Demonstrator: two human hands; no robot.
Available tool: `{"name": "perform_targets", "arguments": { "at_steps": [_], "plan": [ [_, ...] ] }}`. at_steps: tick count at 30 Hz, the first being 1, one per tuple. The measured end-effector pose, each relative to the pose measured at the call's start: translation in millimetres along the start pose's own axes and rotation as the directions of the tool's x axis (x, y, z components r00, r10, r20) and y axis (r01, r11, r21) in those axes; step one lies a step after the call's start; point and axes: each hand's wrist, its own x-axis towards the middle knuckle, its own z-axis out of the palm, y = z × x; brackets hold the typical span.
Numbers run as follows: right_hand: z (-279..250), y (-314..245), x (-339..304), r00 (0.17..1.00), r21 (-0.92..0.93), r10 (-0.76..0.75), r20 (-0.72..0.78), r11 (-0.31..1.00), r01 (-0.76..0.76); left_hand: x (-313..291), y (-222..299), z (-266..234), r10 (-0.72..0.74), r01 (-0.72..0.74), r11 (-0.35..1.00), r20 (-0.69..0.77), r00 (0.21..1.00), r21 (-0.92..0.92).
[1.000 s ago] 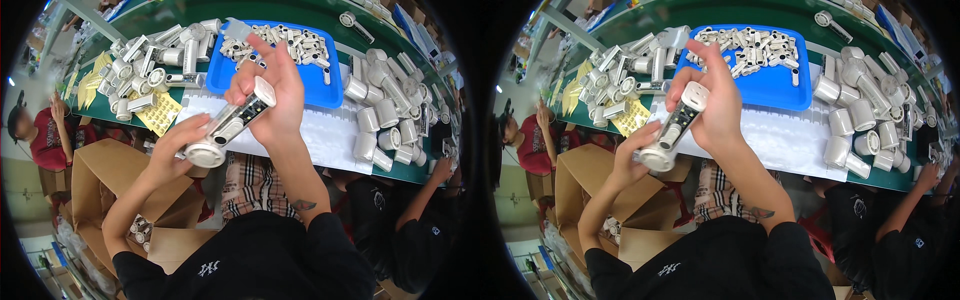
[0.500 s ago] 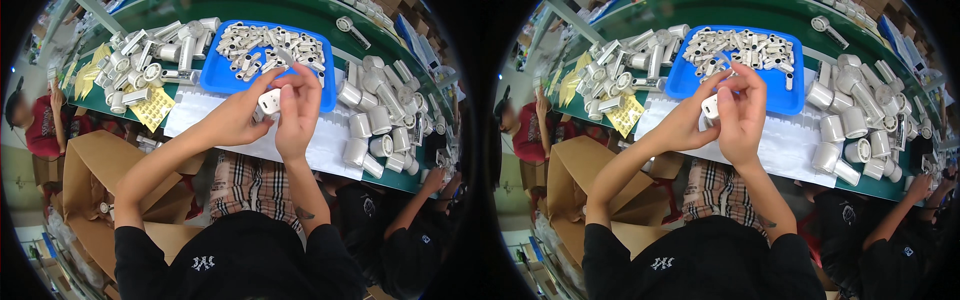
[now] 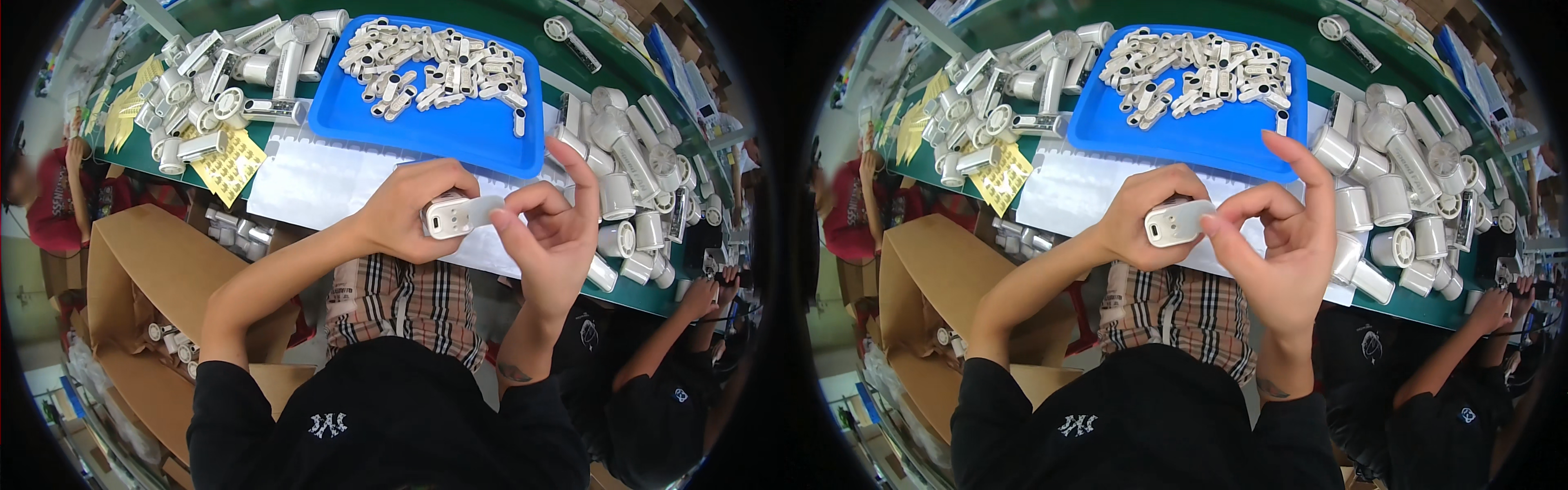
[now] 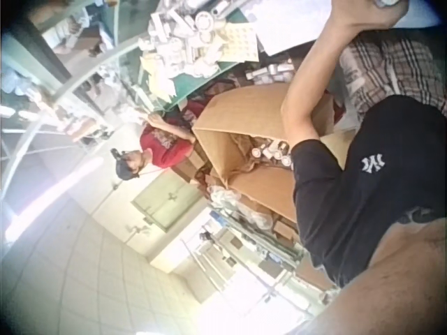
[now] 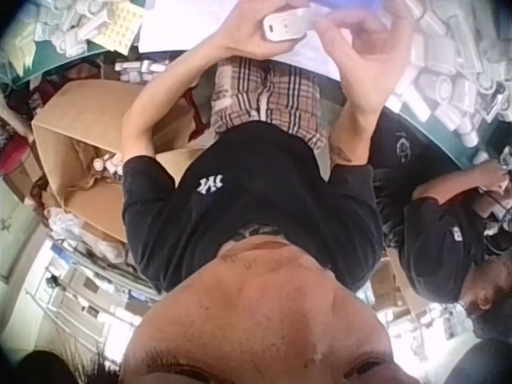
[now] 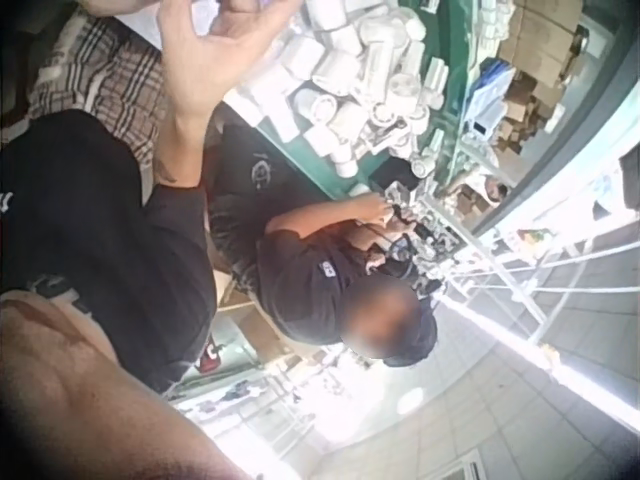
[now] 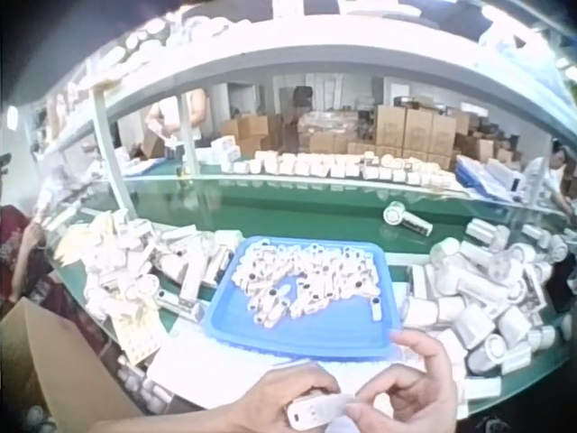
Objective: Assembling the components of small portable electronic fans on a factory production line.
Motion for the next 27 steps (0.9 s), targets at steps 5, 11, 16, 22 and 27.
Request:
{"name": "perform_targets", "arguments": {
  "at_steps": [5,11,16,22,27],
  "plan": [
    [9,9,-10,0.997,-0.096,-0.075,0.018,0.992,0.076,-1,-6,7,0.087,-0.076,0.995,-0.158,0.984,0.071],
    [19,24,-14,0.994,-0.024,-0.11,-0.028,0.994,0.109,-4,-7,17,0.094,-0.055,0.988,-0.281,0.955,0.144],
    [22,27,-14,0.996,0.047,-0.087,-0.025,0.995,0.088,-5,-8,15,0.117,-0.071,0.985,-0.3,0.947,0.16],
    [21,29,-13,0.994,0.007,-0.106,0.003,0.994,0.106,-6,-9,14,0.109,-0.069,0.987,-0.29,0.951,0.144],
    [20,29,-12,0.996,0.014,-0.093,0.012,0.996,0.093,-5,-9,13,0.112,-0.07,0.986,-0.298,0.948,0.149]
  ]
}}
